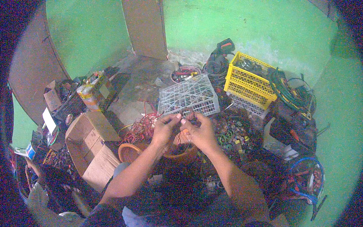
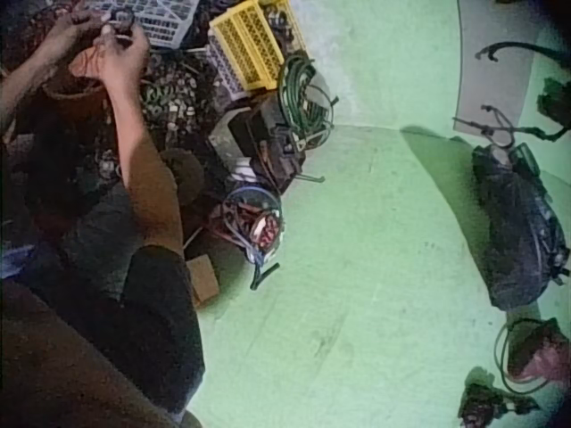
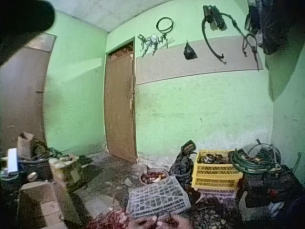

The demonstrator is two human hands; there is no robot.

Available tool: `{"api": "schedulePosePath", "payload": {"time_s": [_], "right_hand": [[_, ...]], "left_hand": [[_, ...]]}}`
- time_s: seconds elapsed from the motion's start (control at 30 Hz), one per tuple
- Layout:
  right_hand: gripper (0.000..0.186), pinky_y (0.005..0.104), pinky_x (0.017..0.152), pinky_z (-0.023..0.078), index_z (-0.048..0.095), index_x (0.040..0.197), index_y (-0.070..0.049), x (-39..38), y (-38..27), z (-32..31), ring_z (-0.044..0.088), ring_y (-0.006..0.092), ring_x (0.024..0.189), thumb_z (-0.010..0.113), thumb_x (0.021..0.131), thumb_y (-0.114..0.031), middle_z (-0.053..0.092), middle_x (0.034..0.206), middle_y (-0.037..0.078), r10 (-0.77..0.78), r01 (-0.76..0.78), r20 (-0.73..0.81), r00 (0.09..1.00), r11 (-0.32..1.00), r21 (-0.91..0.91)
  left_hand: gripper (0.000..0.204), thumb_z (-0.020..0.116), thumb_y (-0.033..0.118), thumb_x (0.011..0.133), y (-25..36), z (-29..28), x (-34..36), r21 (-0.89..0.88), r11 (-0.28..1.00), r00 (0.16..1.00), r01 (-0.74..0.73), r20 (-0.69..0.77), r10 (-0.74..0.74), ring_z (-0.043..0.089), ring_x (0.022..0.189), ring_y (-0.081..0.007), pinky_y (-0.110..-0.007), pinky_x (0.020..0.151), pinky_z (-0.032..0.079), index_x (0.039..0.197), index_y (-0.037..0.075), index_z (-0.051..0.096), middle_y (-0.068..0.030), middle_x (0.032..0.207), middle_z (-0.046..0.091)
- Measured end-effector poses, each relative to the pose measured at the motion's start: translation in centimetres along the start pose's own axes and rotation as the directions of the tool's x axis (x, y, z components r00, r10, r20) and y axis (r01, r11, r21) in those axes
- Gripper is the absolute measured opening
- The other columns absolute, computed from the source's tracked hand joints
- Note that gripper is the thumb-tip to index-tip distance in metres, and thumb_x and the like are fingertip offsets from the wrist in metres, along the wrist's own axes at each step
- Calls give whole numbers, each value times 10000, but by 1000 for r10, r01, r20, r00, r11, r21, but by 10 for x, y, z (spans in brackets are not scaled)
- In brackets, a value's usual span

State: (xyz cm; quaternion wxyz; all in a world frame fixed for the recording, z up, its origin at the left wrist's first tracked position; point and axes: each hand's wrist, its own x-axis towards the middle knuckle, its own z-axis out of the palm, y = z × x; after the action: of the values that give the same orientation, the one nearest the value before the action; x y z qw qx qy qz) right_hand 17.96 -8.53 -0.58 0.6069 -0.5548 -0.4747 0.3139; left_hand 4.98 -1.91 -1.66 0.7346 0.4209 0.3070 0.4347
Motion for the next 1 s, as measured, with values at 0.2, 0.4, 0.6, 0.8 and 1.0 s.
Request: {"api": "schedulePosePath", "payload": {"time_s": [0.2, 0.4, 0.6, 0.8, 1.0], "right_hand": [[195, 290, 609, 542, 708, 927, 25, 3, 3, -7, 657, 144, 649, 673, 920, -166, 684, 749, 74, 69, -70, -95, 993, 997, -9], [180, 293, 618, 566, 687, 969, 28, 2, -3, -9, 659, 155, 670, 648, 935, -145, 678, 793, 87, 151, -123, -118, 981, 968, 218], [152, 319, 654, 587, 653, 1024, 11, 1, -5, -11, 666, 183, 713, 654, 917, -97, 668, 870, 91, 259, -210, -41, 965, 857, 471], [142, 342, 713, 587, 661, 1026, 5, 0, -3, -14, 674, 193, 777, 648, 909, -76, 675, 883, 83, 309, -275, 19, 951, 814, 512], [206, 367, 764, 578, 647, 1055, 6, -1, -8, -18, 679, 232, 843, 657, 912, -142, 675, 946, 110, 332, -351, 140, 933, 745, 568]], "left_hand": [[184, 664, 117, 934, 5, 13, -7, -120, 991, 998, -51, -52, 45, 657, 810, -172, -303, 735, 575, 1035, -35, 643, -116, 971, 668], [180, 637, 98, 945, 2, 6, -3, -114, 992, 998, -45, -42, 41, 671, 782, -194, -307, 721, 594, 1070, -31, 621, -119, 914, 667], [130, 621, 80, 952, 5, 11, -6, -157, 987, 998, 31, 55, -22, 682, 792, -195, -302, 746, 592, 1036, -18, 629, -125, 920, 680], [124, 649, 122, 940, 5, 11, -10, 111, 994, 994, -25, 105, 13, 670, 818, -169, -302, 746, 557, 996, 11, 653, -78, 915, 683], [153, 654, 155, 943, 8, 12, -11, 136, 991, 999, 2, 47, -8, 637, 789, -162, -325, 761, 548, 982, 7, 648, -73, 910, 670]]}}
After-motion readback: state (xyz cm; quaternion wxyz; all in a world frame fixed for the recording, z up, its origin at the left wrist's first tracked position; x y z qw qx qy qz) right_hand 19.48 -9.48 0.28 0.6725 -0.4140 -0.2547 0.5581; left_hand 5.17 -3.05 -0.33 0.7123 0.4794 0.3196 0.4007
